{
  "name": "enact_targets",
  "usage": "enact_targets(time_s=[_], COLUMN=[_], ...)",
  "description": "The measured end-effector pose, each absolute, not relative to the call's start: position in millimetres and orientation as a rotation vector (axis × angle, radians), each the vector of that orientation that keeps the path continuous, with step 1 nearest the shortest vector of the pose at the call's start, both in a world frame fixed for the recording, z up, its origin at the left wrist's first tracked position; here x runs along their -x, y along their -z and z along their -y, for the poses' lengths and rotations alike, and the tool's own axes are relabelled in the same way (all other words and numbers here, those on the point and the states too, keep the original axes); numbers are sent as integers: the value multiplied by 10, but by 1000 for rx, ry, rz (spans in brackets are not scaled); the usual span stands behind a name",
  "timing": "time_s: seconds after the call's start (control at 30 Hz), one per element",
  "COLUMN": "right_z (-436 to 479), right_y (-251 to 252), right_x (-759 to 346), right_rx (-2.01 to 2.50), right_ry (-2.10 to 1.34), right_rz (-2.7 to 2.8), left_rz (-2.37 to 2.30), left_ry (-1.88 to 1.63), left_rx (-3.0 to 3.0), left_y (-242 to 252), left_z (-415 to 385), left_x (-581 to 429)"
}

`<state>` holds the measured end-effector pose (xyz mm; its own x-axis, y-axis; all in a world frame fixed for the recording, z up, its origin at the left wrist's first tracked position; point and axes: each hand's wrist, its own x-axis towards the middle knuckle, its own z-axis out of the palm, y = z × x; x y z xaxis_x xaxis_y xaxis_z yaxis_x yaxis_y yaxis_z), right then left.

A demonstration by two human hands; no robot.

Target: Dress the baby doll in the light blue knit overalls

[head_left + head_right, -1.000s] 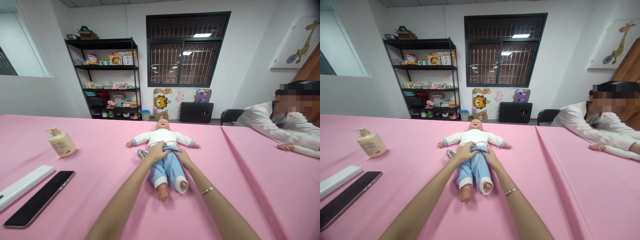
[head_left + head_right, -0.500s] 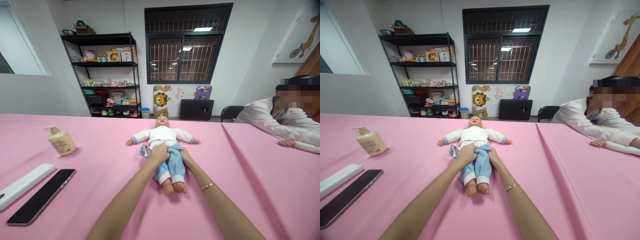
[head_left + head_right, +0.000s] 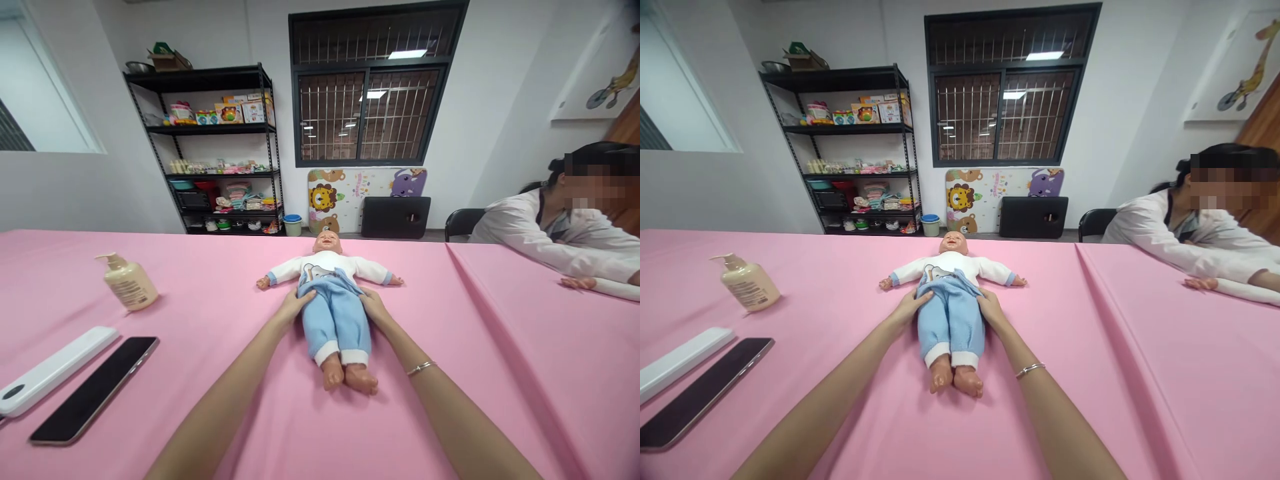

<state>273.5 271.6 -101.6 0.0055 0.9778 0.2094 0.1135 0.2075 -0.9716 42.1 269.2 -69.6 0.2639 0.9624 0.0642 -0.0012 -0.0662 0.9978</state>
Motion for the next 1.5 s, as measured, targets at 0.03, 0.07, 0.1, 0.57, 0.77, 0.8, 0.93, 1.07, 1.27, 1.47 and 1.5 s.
enact_targets(time_s=[0.03, 0.07, 0.1, 0.57, 0.77, 0.8, 0.93, 1.07, 1.27, 1.47, 1.5], right_z=[-2706, -2683, -2643, -2223, -2168, -2152, -2090, -2044, -1985, -1938, -1945], right_y=[1012, 1006, 997, 970, 899, 887, 830, 764, 753, 661, 645], right_x=[-2720, -2711, -2710, -2699, -2653, -2642, -2599, -2607, -2596, -2539, -2533], right_rx=[1165, 1183, 1189, 885, 1009, 1077, 1225, 1190, 1078, 1092, 1089], right_ry=[-1012, -1011, -1020, -1290, -1152, -1043, -763, -798, -1058, -1114, -1093], right_rz=[1366, 1369, 1375, 998, 1339, 1426, 1690, 1750, 1792, 1781, 1713], left_rz=[-907, -876, -875, -806, -948, -996, -1210, -1223, -1482, -1250, -1185], left_ry=[-1056, -1082, -1110, -812, -1046, -1089, -1259, -1163, -889, -964, -991], left_rx=[-1330, -1305, -1300, -1379, -1585, -1650, -2086, -2213, -2295, -2151, -2095], left_y=[715, 725, 729, 535, 502, 519, 604, 587, 432, 478, 510], left_z=[-2668, -2643, -2621, -2416, -2378, -2360, -2252, -2176, -2204, -2279, -2302], left_x=[-389, -356, -320, 160, -100, -162, -346, -356, -296, -210, -191])
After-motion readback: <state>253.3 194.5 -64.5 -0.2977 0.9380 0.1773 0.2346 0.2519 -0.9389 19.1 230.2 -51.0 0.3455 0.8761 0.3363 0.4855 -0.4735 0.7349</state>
